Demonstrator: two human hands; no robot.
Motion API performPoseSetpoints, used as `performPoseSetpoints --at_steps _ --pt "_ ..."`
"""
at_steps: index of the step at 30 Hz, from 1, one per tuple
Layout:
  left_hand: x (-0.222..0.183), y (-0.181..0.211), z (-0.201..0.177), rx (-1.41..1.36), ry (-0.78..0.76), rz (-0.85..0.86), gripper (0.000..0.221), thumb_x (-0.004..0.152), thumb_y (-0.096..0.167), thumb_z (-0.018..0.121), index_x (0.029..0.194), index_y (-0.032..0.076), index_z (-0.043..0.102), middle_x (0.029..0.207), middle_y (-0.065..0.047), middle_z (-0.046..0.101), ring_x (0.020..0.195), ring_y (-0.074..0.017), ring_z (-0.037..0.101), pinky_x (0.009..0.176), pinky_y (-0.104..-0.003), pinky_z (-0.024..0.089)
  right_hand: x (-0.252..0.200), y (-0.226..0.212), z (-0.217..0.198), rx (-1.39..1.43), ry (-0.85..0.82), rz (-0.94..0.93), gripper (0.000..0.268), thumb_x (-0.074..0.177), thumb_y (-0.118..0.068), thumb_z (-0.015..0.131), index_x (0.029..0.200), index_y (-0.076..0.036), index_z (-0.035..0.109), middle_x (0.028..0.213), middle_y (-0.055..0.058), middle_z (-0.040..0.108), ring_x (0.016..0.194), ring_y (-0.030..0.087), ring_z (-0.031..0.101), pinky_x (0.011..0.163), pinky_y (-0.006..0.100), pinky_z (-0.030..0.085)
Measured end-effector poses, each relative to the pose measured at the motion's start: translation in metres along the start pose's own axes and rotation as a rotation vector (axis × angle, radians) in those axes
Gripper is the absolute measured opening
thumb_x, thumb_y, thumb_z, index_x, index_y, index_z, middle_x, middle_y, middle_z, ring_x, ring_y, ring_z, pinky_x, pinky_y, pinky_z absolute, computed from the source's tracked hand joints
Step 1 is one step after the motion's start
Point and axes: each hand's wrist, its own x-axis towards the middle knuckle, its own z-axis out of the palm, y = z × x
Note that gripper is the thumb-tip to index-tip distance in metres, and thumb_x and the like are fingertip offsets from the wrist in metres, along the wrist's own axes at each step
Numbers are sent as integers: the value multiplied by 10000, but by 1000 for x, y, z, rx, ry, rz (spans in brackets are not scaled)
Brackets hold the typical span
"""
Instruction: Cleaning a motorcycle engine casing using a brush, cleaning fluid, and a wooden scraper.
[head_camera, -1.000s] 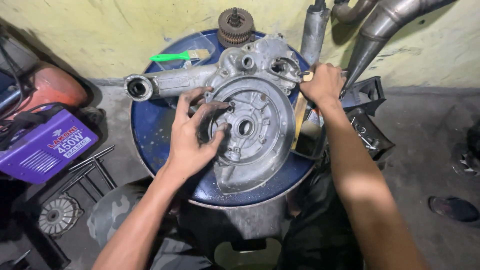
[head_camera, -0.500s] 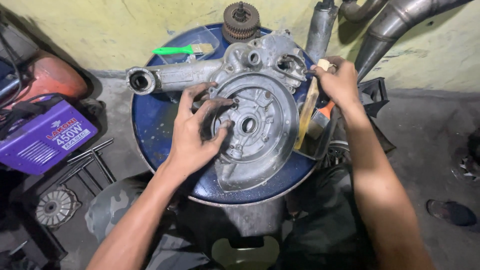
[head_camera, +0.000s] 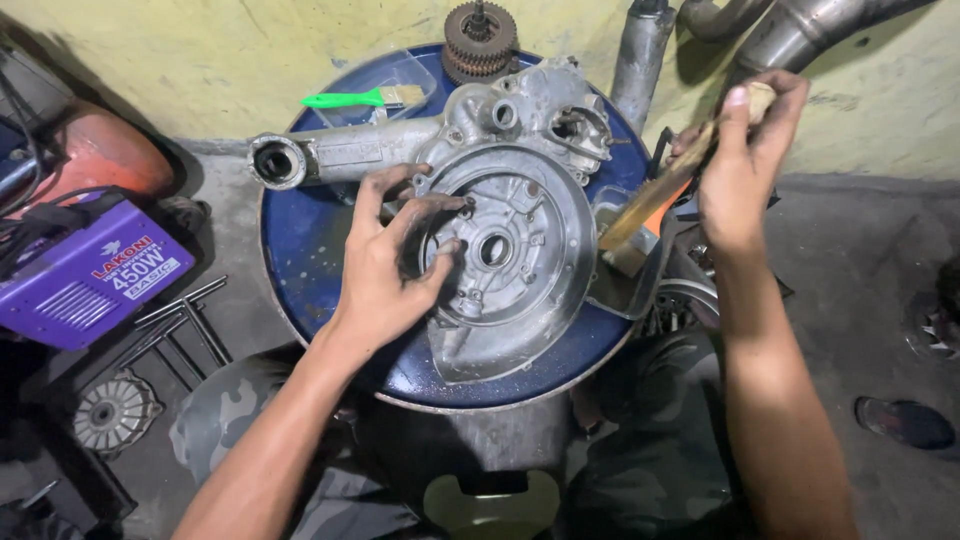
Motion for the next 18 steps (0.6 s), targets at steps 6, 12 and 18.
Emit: performPoseSetpoints --at_steps 6,12,18 --pt "1 1 -1 -3 -19 -23 435 841 16 817 1272 27 766 1501 -234 499 1441 -405 585 1156 -473 541 9 28 -21 293 298 418 313 1252 -339 522 1503 -236 365 1062 29 542 704 117 597 592 272 531" --pt "4 1 1 -17 -13 -34 453 818 25 797 1270 40 762 1468 -220 525 1378 -388 571 1137 -469 526 13 51 -6 440 422 656 211 1185 -255 547 1375 -194 478 832 -29 547 523 79 501 458 242 441" --pt "2 -15 5 17 60 -7 394 899 52 851 1271 162 789 1313 -170 614 1281 -467 682 1089 -527 575 4 91 62 116 462 712 191 1130 -277 606 1263 -143 573 699 0 516 415 138 550 325 338 492"
